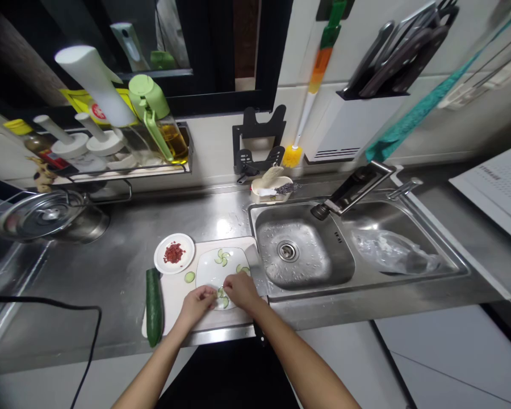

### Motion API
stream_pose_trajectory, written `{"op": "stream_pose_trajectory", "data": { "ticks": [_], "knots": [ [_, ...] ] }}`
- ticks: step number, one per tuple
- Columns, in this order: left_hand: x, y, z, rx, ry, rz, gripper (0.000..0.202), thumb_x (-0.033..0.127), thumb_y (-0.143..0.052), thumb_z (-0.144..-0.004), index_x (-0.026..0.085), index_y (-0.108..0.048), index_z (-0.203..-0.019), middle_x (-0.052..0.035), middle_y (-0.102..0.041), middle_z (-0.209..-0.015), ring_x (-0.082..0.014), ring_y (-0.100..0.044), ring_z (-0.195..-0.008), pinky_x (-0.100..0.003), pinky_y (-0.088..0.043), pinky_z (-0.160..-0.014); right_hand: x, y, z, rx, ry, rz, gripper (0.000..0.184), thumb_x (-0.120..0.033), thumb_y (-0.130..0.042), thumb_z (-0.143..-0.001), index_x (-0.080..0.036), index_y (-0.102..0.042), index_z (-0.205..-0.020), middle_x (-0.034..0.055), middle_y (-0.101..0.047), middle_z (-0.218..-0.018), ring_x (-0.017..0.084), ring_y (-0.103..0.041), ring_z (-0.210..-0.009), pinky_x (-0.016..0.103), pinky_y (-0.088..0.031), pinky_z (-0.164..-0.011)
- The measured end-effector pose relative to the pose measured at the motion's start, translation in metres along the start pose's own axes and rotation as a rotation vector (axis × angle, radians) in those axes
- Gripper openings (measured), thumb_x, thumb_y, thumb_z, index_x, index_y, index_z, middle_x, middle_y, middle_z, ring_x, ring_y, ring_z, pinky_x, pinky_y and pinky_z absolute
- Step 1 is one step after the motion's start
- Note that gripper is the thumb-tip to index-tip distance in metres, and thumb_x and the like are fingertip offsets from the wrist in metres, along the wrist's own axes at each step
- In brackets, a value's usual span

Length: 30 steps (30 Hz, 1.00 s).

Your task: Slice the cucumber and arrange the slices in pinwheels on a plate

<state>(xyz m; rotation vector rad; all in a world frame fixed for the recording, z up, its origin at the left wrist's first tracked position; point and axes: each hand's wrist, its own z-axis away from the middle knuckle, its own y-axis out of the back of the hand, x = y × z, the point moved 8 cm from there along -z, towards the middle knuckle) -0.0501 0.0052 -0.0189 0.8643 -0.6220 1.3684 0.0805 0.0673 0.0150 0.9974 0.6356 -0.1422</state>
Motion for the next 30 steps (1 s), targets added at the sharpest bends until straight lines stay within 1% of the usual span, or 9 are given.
{"op": "stream_pose_trajectory", "data": {
  "ticks": [3,6,9,13,22,30],
  "knots": [
    [-0.002,-0.002,0.003,0.038,-0.019,-0.144,0.011,0.026,-0.056,-0.071,0.017,-0.064,-0.072,0.0048,-0.057,-0.05,-0.0101,-0.054,-0.05,-0.022,-0.041,-0.058,-0.001,-0.003,-0.002,-0.02,0.007,0.08,0.017,-0.018,-0.053,-0.075,-0.021,-0.069,-0.073,0.0036,-0.069,-0.076,0.02,-0.056,-0.085,0.027,-0.035,-0.069],
    [-0.005,-0.004,0.005,0.06,-0.029,-0.202,0.01,0.023,-0.055,-0.072,0.018,-0.063,-0.074,0.0068,-0.054,-0.049,-0.0093,-0.053,-0.048,-0.021,-0.039,-0.056,-0.003,-0.006,-0.002,-0.042,0.021,0.135,0.017,-0.018,-0.052,-0.076,-0.022,-0.069,-0.074,0.004,-0.069,-0.078,0.02,-0.055,-0.088,0.028,-0.034,-0.069],
    [-0.009,-0.006,0.007,0.059,-0.033,-0.218,0.01,0.021,-0.055,-0.071,0.019,-0.062,-0.078,0.0079,-0.052,-0.049,-0.0088,-0.052,-0.047,-0.021,-0.039,-0.055,-0.005,-0.009,-0.003,-0.056,0.039,0.166,0.017,-0.018,-0.052,-0.077,-0.022,-0.069,-0.073,0.0039,-0.069,-0.077,0.021,-0.054,-0.087,0.028,-0.033,-0.068],
    [-0.012,-0.008,0.007,0.043,-0.034,-0.234,0.009,0.021,-0.054,-0.072,0.019,-0.062,-0.076,0.0073,-0.053,-0.051,-0.0084,-0.051,-0.046,-0.02,-0.038,-0.055,-0.006,-0.013,-0.002,-0.057,0.06,0.186,0.016,-0.018,-0.053,-0.078,-0.022,-0.068,-0.073,0.0038,-0.068,-0.077,0.021,-0.054,-0.087,0.028,-0.032,-0.067],
    [-0.006,-0.008,0.008,0.056,-0.045,-0.289,0.01,0.018,-0.052,-0.072,0.019,-0.062,-0.073,0.0069,-0.052,-0.051,-0.0077,-0.046,-0.044,-0.02,-0.037,-0.053,-0.006,-0.014,-0.002,-0.051,0.084,0.216,0.018,-0.019,-0.05,-0.08,-0.021,-0.067,-0.074,0.0045,-0.068,-0.079,0.021,-0.052,-0.089,0.029,-0.032,-0.068],
    [-0.008,-0.007,0.006,0.075,-0.069,-0.371,0.012,0.019,-0.053,-0.072,0.018,-0.064,-0.075,0.0055,-0.053,-0.053,-0.0093,-0.048,-0.051,-0.02,-0.035,-0.056,-0.007,-0.015,-0.002,-0.046,0.093,0.233,0.02,-0.017,-0.048,-0.081,-0.021,-0.067,-0.074,0.0052,-0.068,-0.078,0.022,-0.052,-0.09,0.03,-0.032,-0.068]
  ]
}}
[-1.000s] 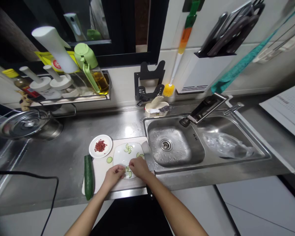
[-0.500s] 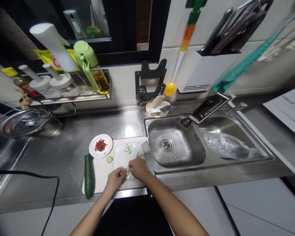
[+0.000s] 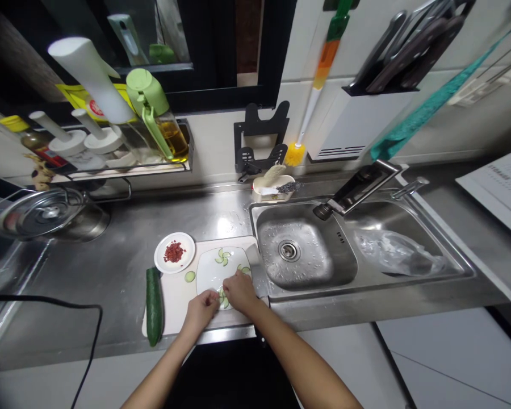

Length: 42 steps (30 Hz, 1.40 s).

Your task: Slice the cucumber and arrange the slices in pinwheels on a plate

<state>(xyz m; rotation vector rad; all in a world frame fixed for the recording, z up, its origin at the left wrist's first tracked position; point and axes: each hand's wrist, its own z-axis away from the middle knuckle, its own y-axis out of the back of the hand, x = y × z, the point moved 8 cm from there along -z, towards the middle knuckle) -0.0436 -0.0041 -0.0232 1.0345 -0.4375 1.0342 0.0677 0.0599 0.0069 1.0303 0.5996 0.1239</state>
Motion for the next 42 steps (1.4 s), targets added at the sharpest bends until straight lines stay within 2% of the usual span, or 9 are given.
{"op": "stream_pose_trajectory", "data": {
  "ticks": [13,20,24,28,31,36,42],
  "knots": [
    [0.009,0.001,0.003,0.03,-0.052,-0.124,0.01,0.016,-0.052,-0.074,0.019,-0.061,-0.073,0.0017,-0.06,-0.062,-0.0117,-0.053,-0.06,-0.022,-0.035,-0.062,-0.005,-0.005,0.004,0.034,0.045,0.048,0.019,-0.022,-0.048,-0.086,-0.019,-0.065,-0.079,0.0068,-0.067,-0.087,0.022,-0.05,-0.095,0.031,-0.032,-0.073],
    [0.017,0.006,0.007,0.125,-0.153,-0.19,0.012,0.015,-0.056,-0.071,0.018,-0.062,-0.08,-0.0039,-0.059,-0.078,-0.0163,-0.056,-0.074,-0.027,-0.041,-0.072,-0.002,-0.003,0.01,0.115,0.057,0.063,0.01,-0.023,-0.053,-0.084,-0.02,-0.063,-0.082,0.0061,-0.064,-0.09,0.022,-0.048,-0.097,0.031,-0.031,-0.073],
    [0.018,0.004,0.012,0.108,-0.226,-0.199,0.015,0.015,-0.05,-0.076,0.018,-0.065,-0.077,-0.0048,-0.059,-0.079,-0.0157,-0.057,-0.074,-0.027,-0.044,-0.073,0.003,-0.002,0.02,0.191,0.028,0.05,0.012,-0.022,-0.051,-0.086,-0.02,-0.061,-0.082,0.005,-0.061,-0.089,0.02,-0.047,-0.094,0.03,-0.031,-0.071],
    [0.019,0.001,0.018,0.074,-0.302,-0.201,0.023,0.015,-0.046,-0.08,0.018,-0.068,-0.084,-0.0053,-0.06,-0.083,-0.0142,-0.059,-0.076,-0.026,-0.046,-0.074,0.002,-0.008,0.033,0.225,0.056,0.059,0.012,-0.02,-0.051,-0.086,-0.021,-0.062,-0.081,0.004,-0.059,-0.088,0.019,-0.045,-0.091,0.03,-0.031,-0.072],
    [0.02,-0.002,0.021,0.053,-0.343,-0.219,0.027,0.015,-0.044,-0.082,0.018,-0.069,-0.09,-0.0055,-0.061,-0.087,-0.0134,-0.06,-0.078,-0.025,-0.047,-0.075,0.0,-0.014,0.04,0.222,0.08,0.082,0.012,-0.02,-0.052,-0.085,-0.023,-0.063,-0.087,0.004,-0.057,-0.086,0.02,-0.044,-0.089,0.029,-0.031,-0.069],
    [0.022,-0.003,0.024,0.052,-0.365,-0.26,0.029,0.016,-0.043,-0.083,0.019,-0.07,-0.094,-0.0059,-0.062,-0.089,-0.0136,-0.061,-0.079,-0.025,-0.048,-0.077,0.001,-0.018,0.042,0.227,0.079,0.104,0.019,-0.02,-0.053,-0.085,-0.027,-0.063,-0.098,0.0045,-0.055,-0.087,0.021,-0.043,-0.09,0.029,-0.03,-0.066],
    [0.027,-0.002,0.026,0.051,-0.364,-0.286,0.03,0.017,-0.043,-0.085,0.019,-0.07,-0.095,-0.0068,-0.062,-0.09,-0.0143,-0.061,-0.08,-0.025,-0.049,-0.077,0.002,-0.017,0.041,0.231,0.081,0.115,0.018,-0.019,-0.053,-0.084,-0.026,-0.064,-0.097,0.0047,-0.055,-0.087,0.021,-0.042,-0.089,0.029,-0.03,-0.066]
  ]
}}
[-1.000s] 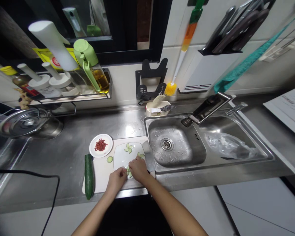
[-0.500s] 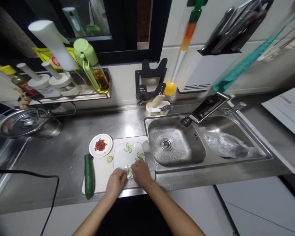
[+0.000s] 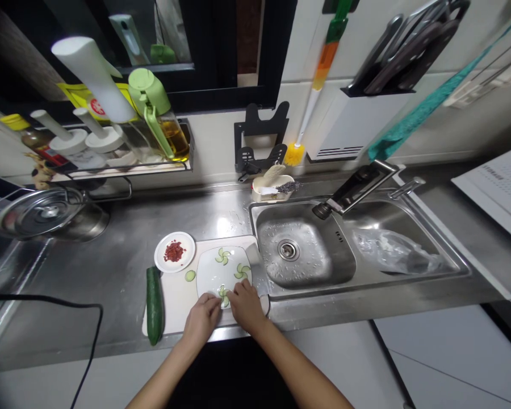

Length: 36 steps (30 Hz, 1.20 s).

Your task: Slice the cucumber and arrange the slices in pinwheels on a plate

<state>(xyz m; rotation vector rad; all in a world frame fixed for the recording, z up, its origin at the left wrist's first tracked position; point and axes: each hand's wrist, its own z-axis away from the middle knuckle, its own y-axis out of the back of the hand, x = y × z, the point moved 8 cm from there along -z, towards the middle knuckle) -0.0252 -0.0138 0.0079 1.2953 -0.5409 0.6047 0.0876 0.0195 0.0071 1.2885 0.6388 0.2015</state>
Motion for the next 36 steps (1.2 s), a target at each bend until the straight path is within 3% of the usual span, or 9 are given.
{"op": "stream_pose_trajectory", "data": {
  "ticks": [15,21,24,28,32,36],
  "knots": [
    [0.002,0.001,0.0,-0.009,-0.012,-0.038,0.03,0.018,-0.043,-0.085,0.021,-0.07,-0.097,-0.006,-0.062,-0.091,-0.0141,-0.062,-0.08,-0.024,-0.049,-0.076,-0.002,-0.001,0.002,0.032,0.061,0.084,0.023,-0.017,-0.052,-0.086,-0.025,-0.061,-0.105,0.0058,-0.056,-0.089,0.022,-0.041,-0.092,0.031,-0.03,-0.068],
    [-0.001,0.006,0.0,0.051,-0.061,0.082,0.029,0.02,-0.043,-0.085,0.02,-0.07,-0.093,-0.0067,-0.063,-0.089,-0.0143,-0.062,-0.08,-0.025,-0.05,-0.077,0.0,0.004,0.003,0.033,0.067,0.045,0.023,-0.019,-0.05,-0.087,-0.026,-0.061,-0.106,0.0057,-0.057,-0.091,0.022,-0.042,-0.094,0.031,-0.031,-0.07],
    [-0.022,0.029,-0.003,0.198,-0.013,0.113,0.027,0.025,-0.043,-0.084,0.018,-0.069,-0.091,-0.0083,-0.065,-0.09,-0.0171,-0.062,-0.083,-0.03,-0.05,-0.081,0.004,0.009,0.006,0.047,0.027,-0.014,0.021,-0.02,-0.051,-0.087,-0.024,-0.062,-0.104,0.0053,-0.059,-0.09,0.021,-0.042,-0.095,0.03,-0.032,-0.071],
    [-0.073,0.062,-0.012,0.367,0.25,-0.017,0.032,0.03,-0.047,-0.082,0.014,-0.064,-0.103,-0.01,-0.064,-0.095,-0.0198,-0.06,-0.077,-0.035,-0.048,-0.08,0.01,0.012,0.011,0.074,-0.037,-0.057,0.02,-0.02,-0.049,-0.088,-0.023,-0.064,-0.1,0.0048,-0.06,-0.089,0.019,-0.044,-0.093,0.029,-0.033,-0.072],
    [-0.097,0.072,-0.024,0.373,0.348,-0.143,0.039,0.03,-0.049,-0.08,0.012,-0.06,-0.112,-0.0123,-0.063,-0.096,-0.0242,-0.059,-0.09,-0.036,-0.044,-0.086,0.01,0.011,0.016,0.062,-0.056,-0.061,0.017,-0.02,-0.05,-0.087,-0.022,-0.064,-0.096,0.0047,-0.06,-0.088,0.019,-0.045,-0.091,0.028,-0.034,-0.072],
    [-0.099,0.069,-0.029,0.351,0.376,-0.165,0.038,0.029,-0.048,-0.081,0.013,-0.06,-0.113,-0.0128,-0.061,-0.099,-0.0236,-0.058,-0.089,-0.035,-0.044,-0.084,0.007,0.012,0.019,0.056,-0.055,-0.055,0.017,-0.02,-0.048,-0.088,-0.023,-0.064,-0.094,0.0046,-0.06,-0.087,0.019,-0.045,-0.091,0.028,-0.033,-0.07]
  ]
}}
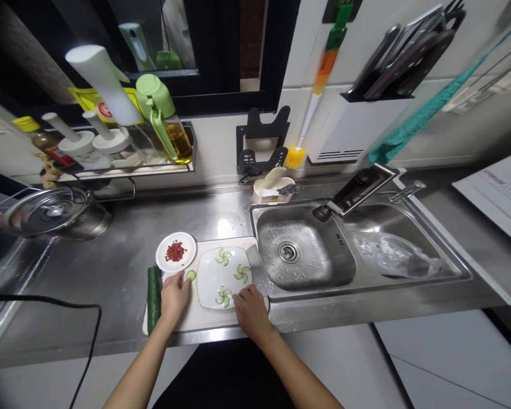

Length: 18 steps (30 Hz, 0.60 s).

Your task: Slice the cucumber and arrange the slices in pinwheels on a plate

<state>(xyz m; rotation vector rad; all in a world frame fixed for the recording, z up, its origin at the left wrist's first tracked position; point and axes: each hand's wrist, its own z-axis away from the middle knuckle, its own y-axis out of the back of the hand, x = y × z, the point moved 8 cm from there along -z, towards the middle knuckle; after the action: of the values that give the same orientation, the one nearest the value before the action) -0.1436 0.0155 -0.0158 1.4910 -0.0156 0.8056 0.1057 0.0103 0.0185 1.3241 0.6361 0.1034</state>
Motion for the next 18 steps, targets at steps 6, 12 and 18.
{"op": "stream_pose_trajectory", "data": {
  "ticks": [6,12,18],
  "knots": [
    [0.005,0.0,-0.001,-0.003,-0.012,0.063,0.028,0.029,-0.049,-0.078,0.016,-0.065,-0.097,-0.0093,-0.062,-0.09,-0.0219,-0.058,-0.082,-0.034,-0.043,-0.079,0.0,-0.002,0.002,-0.005,0.005,0.0,0.017,-0.019,-0.049,-0.087,-0.023,-0.064,-0.095,0.0043,-0.06,-0.088,0.019,-0.044,-0.092,0.029,-0.032,-0.071],
    [0.003,0.003,-0.002,-0.021,0.039,0.174,0.018,0.03,-0.049,-0.077,0.019,-0.063,-0.08,-0.0034,-0.064,-0.078,-0.0174,-0.057,-0.071,-0.028,-0.041,-0.071,-0.002,0.001,0.001,0.039,0.016,-0.073,0.019,-0.019,-0.047,-0.088,-0.021,-0.065,-0.094,0.0041,-0.06,-0.085,0.019,-0.044,-0.09,0.029,-0.033,-0.072],
    [0.001,0.009,0.007,-0.105,0.121,0.413,0.025,0.041,-0.059,-0.071,0.018,-0.063,-0.079,0.0017,-0.059,-0.065,-0.0122,-0.05,-0.057,-0.023,-0.037,-0.061,-0.01,0.009,-0.015,0.106,0.019,-0.229,0.02,-0.017,-0.048,-0.086,-0.02,-0.067,-0.092,0.0047,-0.06,-0.083,0.019,-0.047,-0.087,0.032,-0.037,-0.081]
  ]
}}
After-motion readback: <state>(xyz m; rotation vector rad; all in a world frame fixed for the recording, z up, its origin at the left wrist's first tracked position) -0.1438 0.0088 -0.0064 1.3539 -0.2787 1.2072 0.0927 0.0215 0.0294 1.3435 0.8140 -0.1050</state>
